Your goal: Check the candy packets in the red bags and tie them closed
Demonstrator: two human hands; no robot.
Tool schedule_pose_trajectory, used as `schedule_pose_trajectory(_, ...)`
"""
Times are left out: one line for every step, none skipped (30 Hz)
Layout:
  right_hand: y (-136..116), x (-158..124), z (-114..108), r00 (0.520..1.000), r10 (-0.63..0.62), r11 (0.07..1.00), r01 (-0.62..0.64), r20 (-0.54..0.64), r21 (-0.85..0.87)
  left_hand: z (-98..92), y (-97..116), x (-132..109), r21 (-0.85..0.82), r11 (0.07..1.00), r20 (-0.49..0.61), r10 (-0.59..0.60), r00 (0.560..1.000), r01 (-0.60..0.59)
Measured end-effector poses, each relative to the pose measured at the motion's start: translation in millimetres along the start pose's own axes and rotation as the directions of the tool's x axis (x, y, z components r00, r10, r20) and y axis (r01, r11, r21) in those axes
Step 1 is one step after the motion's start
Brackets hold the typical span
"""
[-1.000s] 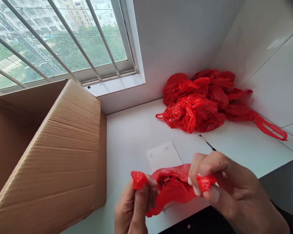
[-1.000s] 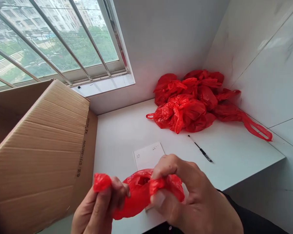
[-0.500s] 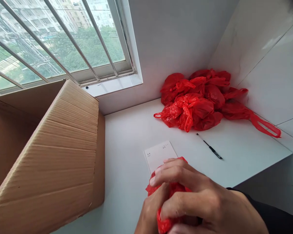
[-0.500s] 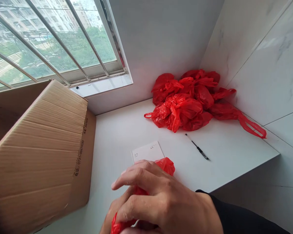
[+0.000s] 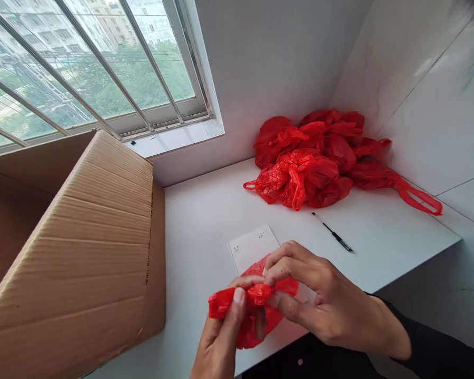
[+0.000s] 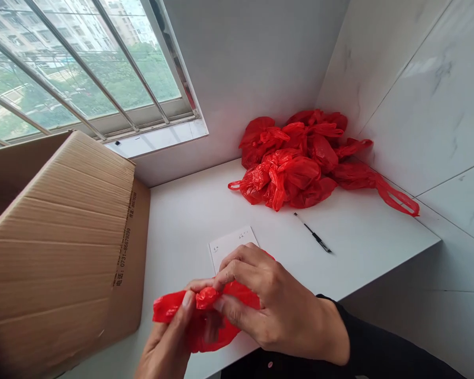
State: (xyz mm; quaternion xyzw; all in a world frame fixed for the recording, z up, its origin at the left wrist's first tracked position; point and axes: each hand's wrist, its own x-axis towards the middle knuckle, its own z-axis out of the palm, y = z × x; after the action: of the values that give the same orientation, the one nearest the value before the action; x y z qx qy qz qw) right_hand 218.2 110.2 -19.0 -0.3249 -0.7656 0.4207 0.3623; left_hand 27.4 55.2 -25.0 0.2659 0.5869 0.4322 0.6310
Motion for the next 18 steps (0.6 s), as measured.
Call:
schedule_pose_trajectory(2,0,1,1.000,0.003,1.000,-0.003,-0.005,0.006,0.6,2,4,-0.054,0.999,-0.002,-0.008,1.000,0.008)
schedule_pose_trajectory(3,0,2,1.000,0.006,1.000,-0.006,-0.003,0.014,1.0,3,8,-0.100,0.995,-0.003,-0.004,1.000,0.004)
schedule_pose_trajectory(5,0,3,1.000,0.008,1.000,-0.008,0.001,0.021,1.2,3,12,-0.134,0.991,0.001,0.010,1.000,-0.009)
schedule_pose_trajectory(6,-1,4,1.000,0.008,1.000,-0.008,0.006,0.027,1.0,3,15,-0.151,0.988,0.015,0.031,0.999,-0.028)
schedule_pose_trajectory(7,-1,5,1.000,0.008,0.999,-0.008,0.014,0.032,0.5,3,17,-0.151,0.987,0.035,0.054,0.998,-0.048)
schedule_pose_trajectory(8,-1,6,1.000,0.006,0.999,-0.007,0.021,0.036,-0.5,2,18,-0.136,0.988,0.060,0.080,0.995,-0.071)
schedule_pose_trajectory(9,-2,6,1.000,0.002,0.999,-0.004,0.030,0.038,-1.9,2,19,-0.110,0.990,0.089,0.103,0.991,-0.093)
schedule_pose_trajectory(10,-2,6,0.999,-0.004,0.999,0.003,0.043,0.041,-3.5,2,20,-0.079,0.991,0.122,0.120,0.985,-0.111)
schedule_pose_trajectory(11,-3,6,0.998,-0.012,0.999,0.010,0.061,0.043,-5.1,2,20,-0.047,0.991,0.154,0.130,0.980,-0.124)
schedule_pose_trajectory(12,-3,6,0.996,-0.020,0.999,0.016,0.082,0.047,-6.7,2,20,-0.016,0.991,0.182,0.135,0.974,-0.135)
schedule_pose_trajectory(14,-3,6,0.995,-0.022,0.999,0.017,0.098,0.049,-8.0,2,20,0.013,0.990,0.202,0.138,0.970,-0.144)
schedule_pose_trajectory(16,-3,7,0.993,-0.018,0.999,0.013,0.113,0.051,-8.9,3,19,0.036,0.987,0.211,0.144,0.967,-0.155)
schedule_pose_trajectory(18,-3,7,0.992,-0.012,0.999,0.005,0.127,0.052,-9.3,4,18,0.054,0.984,0.207,0.153,0.966,-0.167)
schedule_pose_trajectory(20,-3,8,0.990,-0.007,0.999,0.001,0.140,0.050,-9.0,5,17,0.067,0.982,0.196,0.159,0.968,-0.175)
schedule_pose_trajectory(23,-3,9,0.988,-0.005,0.999,-0.002,0.153,0.042,-8.2,6,15,0.077,0.981,0.179,0.164,0.970,-0.180)
schedule_pose_trajectory(26,-2,11,0.987,-0.006,1.000,0.001,0.163,0.031,-6.8,7,14,0.087,0.979,0.161,0.168,0.972,-0.184)
schedule_pose_trajectory(29,-2,13,0.986,-0.008,1.000,0.006,0.167,0.016,-5.2,8,12,0.100,0.976,0.143,0.176,0.974,-0.191)
schedule_pose_trajectory(31,-1,15,0.986,-0.012,1.000,0.012,0.167,0.002,-3.3,9,11,0.117,0.972,0.127,0.188,0.974,-0.203)
